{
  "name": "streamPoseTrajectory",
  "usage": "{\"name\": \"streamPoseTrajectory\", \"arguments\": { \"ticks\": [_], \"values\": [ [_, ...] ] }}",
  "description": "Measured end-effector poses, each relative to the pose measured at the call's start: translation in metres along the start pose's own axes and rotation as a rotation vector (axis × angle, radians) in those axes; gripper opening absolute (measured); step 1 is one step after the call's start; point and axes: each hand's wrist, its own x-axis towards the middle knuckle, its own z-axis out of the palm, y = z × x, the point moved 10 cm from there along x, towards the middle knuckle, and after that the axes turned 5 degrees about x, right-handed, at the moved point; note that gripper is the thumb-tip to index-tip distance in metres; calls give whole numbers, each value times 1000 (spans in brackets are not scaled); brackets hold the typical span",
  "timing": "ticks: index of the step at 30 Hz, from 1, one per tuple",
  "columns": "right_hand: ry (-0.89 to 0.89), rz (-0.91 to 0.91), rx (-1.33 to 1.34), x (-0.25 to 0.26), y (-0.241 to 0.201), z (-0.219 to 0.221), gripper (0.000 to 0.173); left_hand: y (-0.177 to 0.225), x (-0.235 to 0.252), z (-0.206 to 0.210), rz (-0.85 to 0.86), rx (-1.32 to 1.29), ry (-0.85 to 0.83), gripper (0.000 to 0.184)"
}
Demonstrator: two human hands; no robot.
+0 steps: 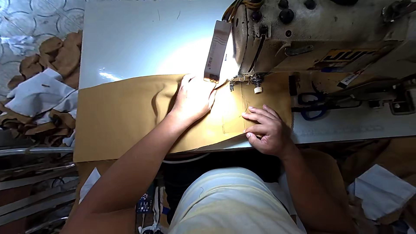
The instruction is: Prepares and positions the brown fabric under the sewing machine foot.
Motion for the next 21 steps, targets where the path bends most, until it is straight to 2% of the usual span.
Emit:
{"name": "streamPoseTrajectory", "arguments": {
  "ticks": [4, 7, 11, 16, 21],
  "values": [
    [-19, -8, 11, 0, -1, -1, 27, 5, -10, -4, -22, 0, 13, 49],
    [-79, -19, -7, 2, -4, -1, 26, 20, -22, -15, 29, -68, 63, 52],
    [-237, -56, -78, 7, -13, 1, 29, 43, -38, 4, 186, -158, -98, 61],
    [-239, -109, -86, 25, -14, -2, 44, 44, -45, 14, 193, -167, -145, 73],
    [-296, -10, -218, 45, 12, 10, 64, 41, -49, 17, 203, -194, -101, 80]
  ]
}}
